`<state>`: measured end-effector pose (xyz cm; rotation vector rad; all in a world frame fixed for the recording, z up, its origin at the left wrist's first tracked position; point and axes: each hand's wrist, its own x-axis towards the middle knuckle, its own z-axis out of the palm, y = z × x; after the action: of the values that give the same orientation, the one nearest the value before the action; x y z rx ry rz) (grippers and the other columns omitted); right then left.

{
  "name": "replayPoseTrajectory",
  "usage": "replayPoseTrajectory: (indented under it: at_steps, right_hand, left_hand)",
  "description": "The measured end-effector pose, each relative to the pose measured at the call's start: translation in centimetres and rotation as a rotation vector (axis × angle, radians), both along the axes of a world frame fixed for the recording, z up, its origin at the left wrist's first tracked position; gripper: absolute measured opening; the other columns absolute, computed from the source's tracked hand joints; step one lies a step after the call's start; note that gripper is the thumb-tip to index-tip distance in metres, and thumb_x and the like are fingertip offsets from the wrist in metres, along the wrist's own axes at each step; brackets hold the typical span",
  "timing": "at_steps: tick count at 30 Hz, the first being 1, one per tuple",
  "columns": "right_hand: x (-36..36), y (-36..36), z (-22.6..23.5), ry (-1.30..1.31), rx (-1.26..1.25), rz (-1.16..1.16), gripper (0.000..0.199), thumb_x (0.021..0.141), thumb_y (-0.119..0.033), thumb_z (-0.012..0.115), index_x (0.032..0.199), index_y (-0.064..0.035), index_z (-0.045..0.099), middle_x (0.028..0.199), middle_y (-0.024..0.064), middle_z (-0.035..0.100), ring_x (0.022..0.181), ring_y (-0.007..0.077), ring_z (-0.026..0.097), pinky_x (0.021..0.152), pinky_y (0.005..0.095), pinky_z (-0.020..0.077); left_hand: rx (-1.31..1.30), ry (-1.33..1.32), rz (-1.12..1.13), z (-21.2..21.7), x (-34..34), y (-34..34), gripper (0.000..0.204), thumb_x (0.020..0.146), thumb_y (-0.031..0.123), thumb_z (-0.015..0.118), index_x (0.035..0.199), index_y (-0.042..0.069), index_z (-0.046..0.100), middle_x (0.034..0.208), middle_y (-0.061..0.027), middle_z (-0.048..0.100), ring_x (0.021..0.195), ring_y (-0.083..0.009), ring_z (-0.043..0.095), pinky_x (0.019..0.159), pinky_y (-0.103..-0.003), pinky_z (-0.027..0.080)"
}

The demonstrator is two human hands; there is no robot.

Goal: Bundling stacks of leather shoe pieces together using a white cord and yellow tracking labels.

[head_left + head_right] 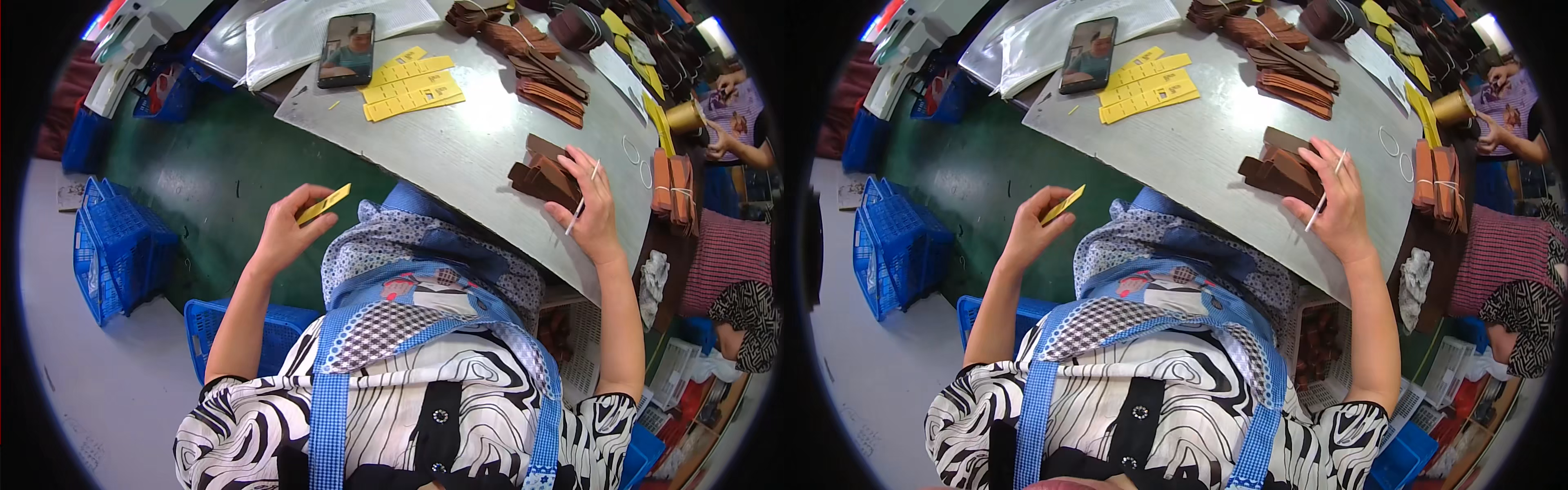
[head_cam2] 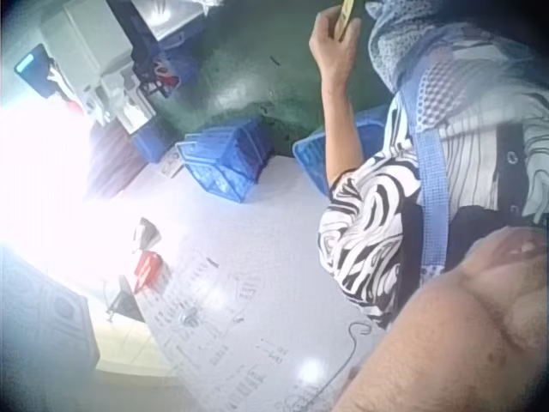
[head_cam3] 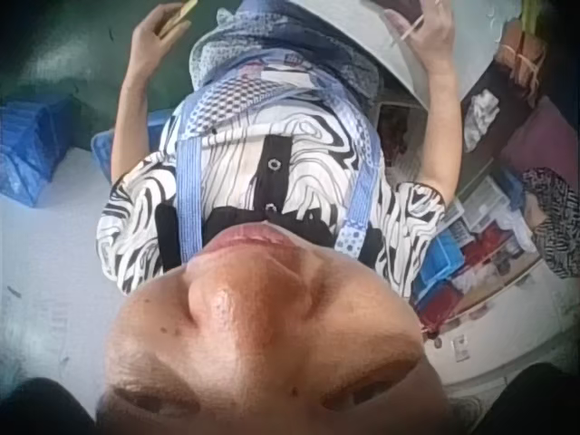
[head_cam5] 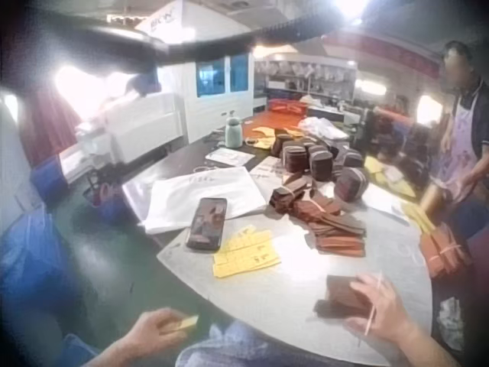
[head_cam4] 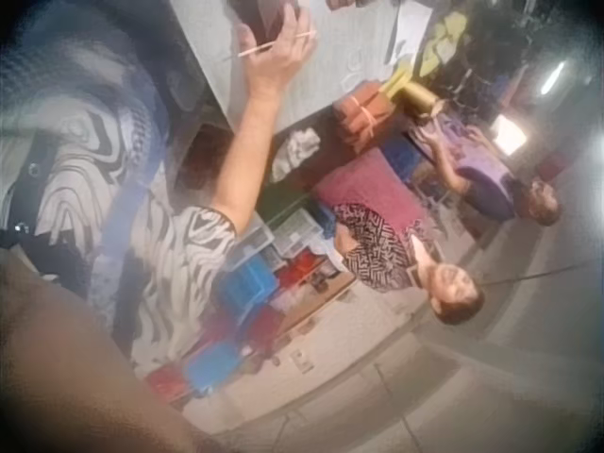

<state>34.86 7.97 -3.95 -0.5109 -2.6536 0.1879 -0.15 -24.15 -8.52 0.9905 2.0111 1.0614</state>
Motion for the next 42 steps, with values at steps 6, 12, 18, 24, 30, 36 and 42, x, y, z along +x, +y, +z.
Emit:
replayPoseTrajectory:
  at_steps: [6,12,18,24,30,36,42]
  right_hand:
    - [0.1,-0.6,0.1,-0.006,0.019,0.014,0.067,0.082,-0.041,0.082,0.134,-0.0045,0.061,0.143,0.0186,0.059,0.131,0.0417,0.054,0.112,0.0500,0.0425]
    - [0.1,-1.2,0.6,0.014,0.001,0.057,0.063,0.084,-0.039,0.081,0.133,-0.0041,0.062,0.138,0.0175,0.063,0.128,0.0404,0.057,0.110,0.0492,0.0449]
    - [-0.3,-0.7,0.3,0.017,0.027,0.052,0.062,0.084,-0.036,0.081,0.133,-0.0035,0.061,0.136,0.0177,0.064,0.124,0.0402,0.059,0.108,0.0479,0.0465]
    - [-0.6,-1.0,0.3,0.023,0.011,0.044,0.061,0.083,-0.030,0.081,0.134,-0.0046,0.059,0.136,0.0178,0.063,0.125,0.0399,0.058,0.109,0.0478,0.0454]
    - [-0.3,-1.8,0.4,0.029,-0.028,0.016,0.061,0.081,-0.028,0.083,0.133,-0.0051,0.061,0.137,0.0176,0.062,0.126,0.0399,0.058,0.110,0.0489,0.0444]
    - [-1.0,-2.4,0.5,0.040,-0.144,0.017,0.065,0.075,-0.024,0.087,0.132,-0.0060,0.062,0.138,0.0141,0.063,0.127,0.0375,0.058,0.111,0.0486,0.0437]
    - [-2.4,-2.2,4.0,-0.053,-0.175,-0.005,0.057,0.077,-0.018,0.086,0.128,-0.0066,0.065,0.135,0.0121,0.065,0.124,0.0341,0.059,0.107,0.0456,0.0457]
  left_hand:
    - [0.358,0.267,0.200,1.6,-3.3,4.7,0.032,0.081,0.013,0.084,0.107,0.005,0.068,0.083,-0.0037,0.067,0.074,-0.0125,0.063,0.069,-0.030,0.051]
    - [0.274,0.807,0.261,3.4,-7.1,9.8,0.038,0.082,0.027,0.085,0.112,0.011,0.069,0.106,-0.0069,0.073,0.098,-0.0282,0.071,0.084,-0.039,0.054]
    - [0.139,0.810,0.256,2.5,-8.7,12.6,0.041,0.085,0.039,0.082,0.115,0.016,0.066,0.112,-0.0051,0.075,0.103,-0.0319,0.071,0.083,-0.044,0.054]
    - [0.158,0.765,0.283,2.5,-8.8,13.9,0.042,0.085,0.039,0.082,0.117,0.017,0.065,0.114,-0.0019,0.076,0.104,-0.0302,0.071,0.084,-0.043,0.054]
    - [0.290,0.766,0.254,1.9,-10.2,14.0,0.046,0.083,0.041,0.084,0.114,0.010,0.068,0.108,-0.0084,0.076,0.098,-0.0308,0.072,0.083,-0.041,0.054]
    - [0.348,0.617,0.264,4.4,-8.7,11.7,0.041,0.085,0.027,0.085,0.113,0.001,0.069,0.103,-0.0129,0.074,0.094,-0.0221,0.071,0.087,-0.034,0.054]
    - [0.338,0.612,-0.038,6.4,-3.0,11.7,0.040,0.082,0.011,0.081,0.119,0.001,0.069,0.104,-0.0140,0.066,0.094,-0.0279,0.064,0.084,-0.035,0.052]
